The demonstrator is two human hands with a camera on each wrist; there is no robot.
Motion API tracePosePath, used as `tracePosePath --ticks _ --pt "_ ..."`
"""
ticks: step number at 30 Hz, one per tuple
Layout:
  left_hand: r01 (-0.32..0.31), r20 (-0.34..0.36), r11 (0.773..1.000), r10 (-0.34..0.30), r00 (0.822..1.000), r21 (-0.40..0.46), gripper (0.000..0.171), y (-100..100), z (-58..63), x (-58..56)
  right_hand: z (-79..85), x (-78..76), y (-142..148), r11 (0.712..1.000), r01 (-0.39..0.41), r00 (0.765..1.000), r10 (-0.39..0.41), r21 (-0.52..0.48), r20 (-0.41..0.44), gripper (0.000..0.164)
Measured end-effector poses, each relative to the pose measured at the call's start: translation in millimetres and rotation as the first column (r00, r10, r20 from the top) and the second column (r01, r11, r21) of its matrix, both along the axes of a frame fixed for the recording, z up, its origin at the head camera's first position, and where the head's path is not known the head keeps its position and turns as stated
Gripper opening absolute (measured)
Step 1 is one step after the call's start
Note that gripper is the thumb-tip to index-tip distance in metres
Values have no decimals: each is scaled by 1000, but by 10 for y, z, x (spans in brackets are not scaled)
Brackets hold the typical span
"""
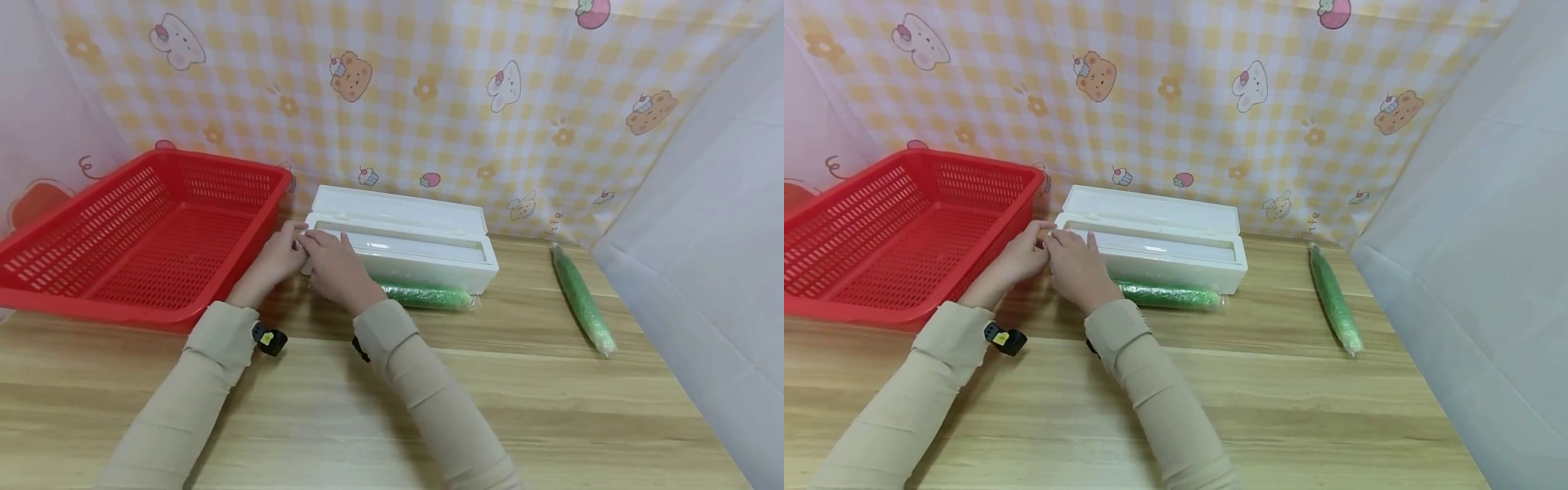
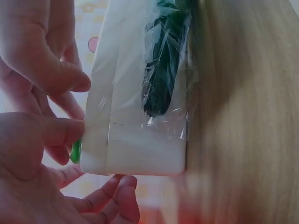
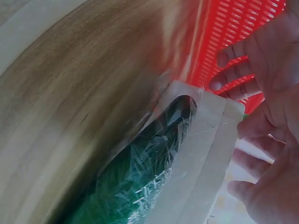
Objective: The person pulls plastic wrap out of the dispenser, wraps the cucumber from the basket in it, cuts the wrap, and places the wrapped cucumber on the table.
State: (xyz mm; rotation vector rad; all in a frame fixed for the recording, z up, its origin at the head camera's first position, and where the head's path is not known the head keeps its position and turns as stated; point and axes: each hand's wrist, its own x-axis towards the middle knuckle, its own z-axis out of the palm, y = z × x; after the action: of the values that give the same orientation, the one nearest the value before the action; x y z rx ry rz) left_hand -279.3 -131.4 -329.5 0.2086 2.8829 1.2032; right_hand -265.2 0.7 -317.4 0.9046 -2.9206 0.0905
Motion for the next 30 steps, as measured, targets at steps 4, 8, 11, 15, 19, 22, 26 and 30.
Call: tracePosePath --ticks 4,8,11,15,19,22,26,30 --pt "48 27 995 -51 998 87 53 -6 -22 -11 -5 -28 -52 999 12 999 -11 49 -38 51" --pt "88 57 981 -99 994 172 52 1 -44 -21 16 -38 -80 997 33 999 -31 73 -39 45" --pt "77 76 974 -95 993 211 52 16 -54 -34 39 -39 -86 997 54 999 -53 64 -8 46" --pt "57 90 975 -77 993 213 52 35 -60 -47 67 -37 -82 995 79 996 -81 61 34 48" --pt "49 113 980 -71 991 194 54 49 -50 -50 88 -34 -70 993 97 994 -100 71 50 55" --pt "49 139 983 -74 987 174 55 45 -33 -49 97 -36 -62 993 101 993 -105 68 53 59" --pt "53 176 986 -82 981 160 58 32 -12 -57 116 -27 -41 993 104 992 -107 63 59 57" --pt "52 192 986 -82 978 156 58 26 -9 -70 121 -24 -20 992 110 992 -114 67 60 54"
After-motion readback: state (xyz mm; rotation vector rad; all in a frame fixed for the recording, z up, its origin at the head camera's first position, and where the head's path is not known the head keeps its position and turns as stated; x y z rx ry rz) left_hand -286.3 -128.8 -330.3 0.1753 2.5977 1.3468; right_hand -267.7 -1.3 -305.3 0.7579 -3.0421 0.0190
